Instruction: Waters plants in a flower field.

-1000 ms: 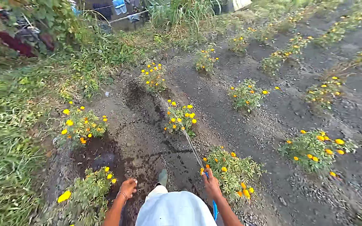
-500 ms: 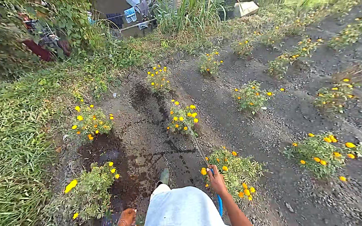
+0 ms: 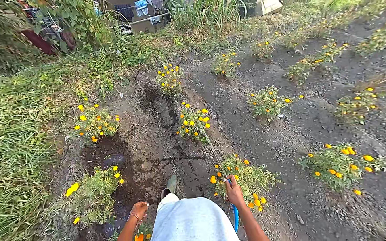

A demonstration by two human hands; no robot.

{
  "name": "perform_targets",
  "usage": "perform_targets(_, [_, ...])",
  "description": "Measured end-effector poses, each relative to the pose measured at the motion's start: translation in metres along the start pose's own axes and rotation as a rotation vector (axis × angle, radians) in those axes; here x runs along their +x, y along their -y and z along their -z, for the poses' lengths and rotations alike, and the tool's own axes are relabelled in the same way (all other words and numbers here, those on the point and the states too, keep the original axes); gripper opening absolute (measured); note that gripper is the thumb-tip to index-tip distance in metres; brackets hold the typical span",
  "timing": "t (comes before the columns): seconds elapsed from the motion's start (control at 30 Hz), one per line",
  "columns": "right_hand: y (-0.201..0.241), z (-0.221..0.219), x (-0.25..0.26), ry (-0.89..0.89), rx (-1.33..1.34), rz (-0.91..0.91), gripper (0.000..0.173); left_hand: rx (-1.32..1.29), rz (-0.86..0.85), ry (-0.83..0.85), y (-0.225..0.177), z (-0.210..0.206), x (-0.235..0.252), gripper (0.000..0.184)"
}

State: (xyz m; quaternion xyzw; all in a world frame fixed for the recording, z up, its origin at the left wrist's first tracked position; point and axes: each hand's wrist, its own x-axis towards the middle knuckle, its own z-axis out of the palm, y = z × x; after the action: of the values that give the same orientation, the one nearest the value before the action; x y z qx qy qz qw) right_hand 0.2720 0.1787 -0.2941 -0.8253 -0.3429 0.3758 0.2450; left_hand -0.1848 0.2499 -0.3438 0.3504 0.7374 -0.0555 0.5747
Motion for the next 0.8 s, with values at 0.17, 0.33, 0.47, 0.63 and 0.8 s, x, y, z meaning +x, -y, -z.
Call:
perform_targets(0.17, [-0.003, 0.004, 0.0, 0.005, -0.009, 0.008, 0.029, 0.018, 0.005, 0.024, 0.004, -0.005, -0.003, 0.032])
perform_targets(0.33, [-0.003, 0.007, -0.001, 0.019, -0.023, 0.025, 0.029, 0.011, 0.009, 0.017, 0.011, -0.007, -0.007, 0.031])
perform_targets(0.47, [-0.008, 0.005, 0.0, 0.011, 0.004, 0.03, 0.027, -0.002, 0.014, 0.009, 0.016, -0.009, -0.005, 0.03])
perform_targets(0.63, [-0.013, 0.003, 0.001, -0.004, 0.071, 0.066, 0.024, -0.01, 0.024, 0.004, 0.02, -0.011, -0.007, 0.029])
perform_targets(0.8, [-0.014, 0.004, 0.002, -0.019, 0.1, 0.07, 0.023, -0.006, 0.026, 0.013, 0.023, -0.014, -0.007, 0.03])
